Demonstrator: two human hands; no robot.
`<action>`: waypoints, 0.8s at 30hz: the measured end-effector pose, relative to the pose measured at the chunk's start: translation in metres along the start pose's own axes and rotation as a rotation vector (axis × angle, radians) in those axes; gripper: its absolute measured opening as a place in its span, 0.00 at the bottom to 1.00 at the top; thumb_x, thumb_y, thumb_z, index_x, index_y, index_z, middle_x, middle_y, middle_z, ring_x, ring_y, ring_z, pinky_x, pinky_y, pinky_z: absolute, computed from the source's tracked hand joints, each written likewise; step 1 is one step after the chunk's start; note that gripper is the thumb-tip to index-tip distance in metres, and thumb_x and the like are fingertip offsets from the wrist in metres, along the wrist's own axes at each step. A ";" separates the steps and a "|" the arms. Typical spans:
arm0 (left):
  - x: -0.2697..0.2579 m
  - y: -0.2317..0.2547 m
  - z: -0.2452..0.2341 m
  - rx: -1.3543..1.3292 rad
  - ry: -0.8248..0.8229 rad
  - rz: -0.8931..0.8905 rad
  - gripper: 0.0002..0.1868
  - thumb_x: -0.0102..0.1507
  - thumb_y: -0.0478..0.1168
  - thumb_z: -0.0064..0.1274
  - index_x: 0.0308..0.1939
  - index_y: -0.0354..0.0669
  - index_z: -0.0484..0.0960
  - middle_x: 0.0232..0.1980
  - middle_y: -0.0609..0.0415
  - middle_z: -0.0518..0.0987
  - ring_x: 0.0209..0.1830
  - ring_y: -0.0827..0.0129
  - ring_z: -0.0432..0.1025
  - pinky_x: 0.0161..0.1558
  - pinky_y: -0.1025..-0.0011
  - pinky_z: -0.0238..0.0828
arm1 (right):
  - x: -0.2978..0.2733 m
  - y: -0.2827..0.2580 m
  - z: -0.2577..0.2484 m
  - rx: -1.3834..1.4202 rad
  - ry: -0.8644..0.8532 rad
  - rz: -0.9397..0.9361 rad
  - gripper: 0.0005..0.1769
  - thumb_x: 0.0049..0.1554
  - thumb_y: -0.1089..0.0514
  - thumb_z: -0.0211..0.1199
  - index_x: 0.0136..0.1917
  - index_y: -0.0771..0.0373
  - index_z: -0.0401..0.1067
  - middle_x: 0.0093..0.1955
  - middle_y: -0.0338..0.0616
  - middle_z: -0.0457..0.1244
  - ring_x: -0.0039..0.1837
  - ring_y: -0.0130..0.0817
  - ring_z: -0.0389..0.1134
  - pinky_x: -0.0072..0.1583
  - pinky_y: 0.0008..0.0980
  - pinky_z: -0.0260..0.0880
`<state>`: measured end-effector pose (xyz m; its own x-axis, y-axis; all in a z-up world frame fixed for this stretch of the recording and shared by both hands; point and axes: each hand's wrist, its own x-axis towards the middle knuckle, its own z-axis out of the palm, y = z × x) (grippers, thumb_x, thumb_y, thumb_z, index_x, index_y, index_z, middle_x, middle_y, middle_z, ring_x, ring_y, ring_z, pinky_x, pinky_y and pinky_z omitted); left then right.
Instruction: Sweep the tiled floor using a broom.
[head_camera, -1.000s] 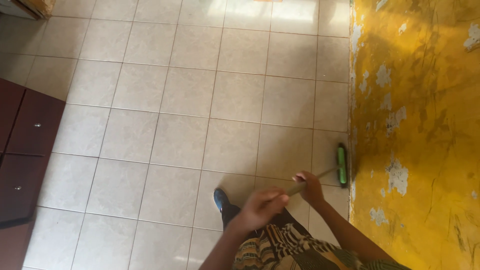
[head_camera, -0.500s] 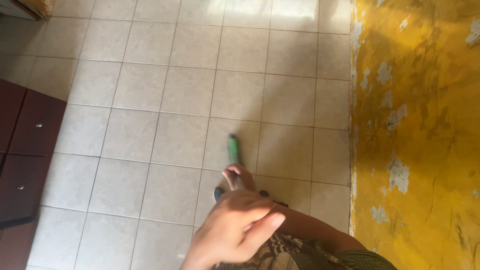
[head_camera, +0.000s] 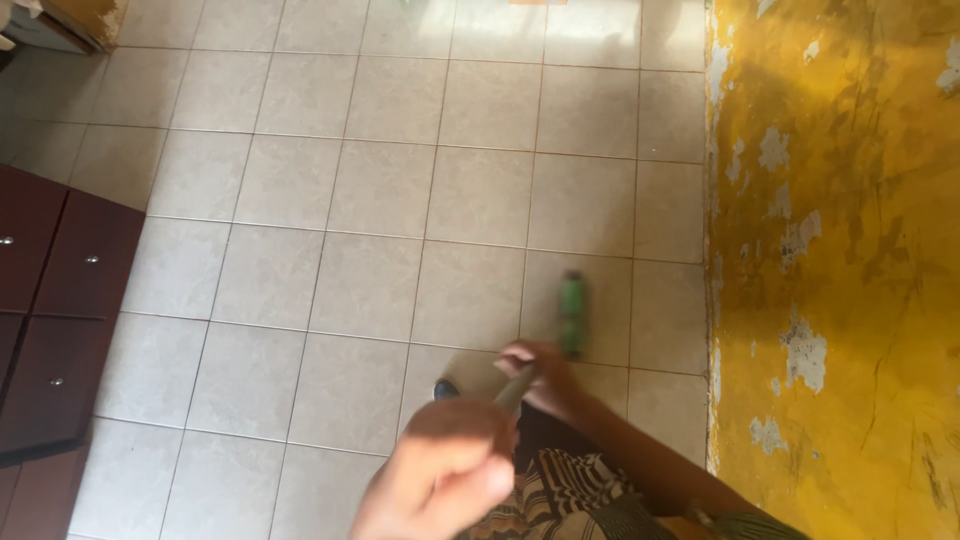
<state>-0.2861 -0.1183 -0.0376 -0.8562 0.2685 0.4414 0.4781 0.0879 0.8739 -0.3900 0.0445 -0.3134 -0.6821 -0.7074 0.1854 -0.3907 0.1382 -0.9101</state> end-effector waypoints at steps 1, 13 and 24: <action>0.000 -0.012 0.003 -0.058 0.050 -0.157 0.22 0.74 0.45 0.49 0.26 0.42 0.68 0.26 0.60 0.69 0.26 0.75 0.65 0.32 0.70 0.62 | -0.012 0.014 -0.015 -0.098 0.045 0.103 0.04 0.59 0.59 0.66 0.43 0.60 0.74 0.35 0.39 0.68 0.35 0.30 0.69 0.39 0.31 0.71; -0.037 -0.119 0.055 -0.276 0.064 -0.724 0.19 0.72 0.49 0.48 0.33 0.40 0.78 0.26 0.62 0.70 0.24 0.78 0.63 0.27 0.74 0.58 | -0.076 0.123 -0.021 -0.287 0.234 0.263 0.04 0.56 0.62 0.66 0.40 0.62 0.72 0.34 0.43 0.67 0.34 0.34 0.67 0.37 0.32 0.68; 0.052 0.001 0.015 0.312 -0.058 -0.231 0.24 0.71 0.42 0.52 0.21 0.41 0.66 0.21 0.54 0.66 0.22 0.64 0.64 0.30 0.63 0.60 | 0.049 -0.009 0.109 0.325 0.617 -0.059 0.06 0.63 0.65 0.66 0.50 0.63 0.70 0.40 0.37 0.62 0.42 0.25 0.61 0.46 0.26 0.66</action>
<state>-0.3272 -0.0901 -0.0162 -0.9399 0.2605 0.2207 0.3187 0.4374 0.8409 -0.3525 -0.0668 -0.3361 -0.9293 -0.1713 0.3271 -0.2988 -0.1713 -0.9388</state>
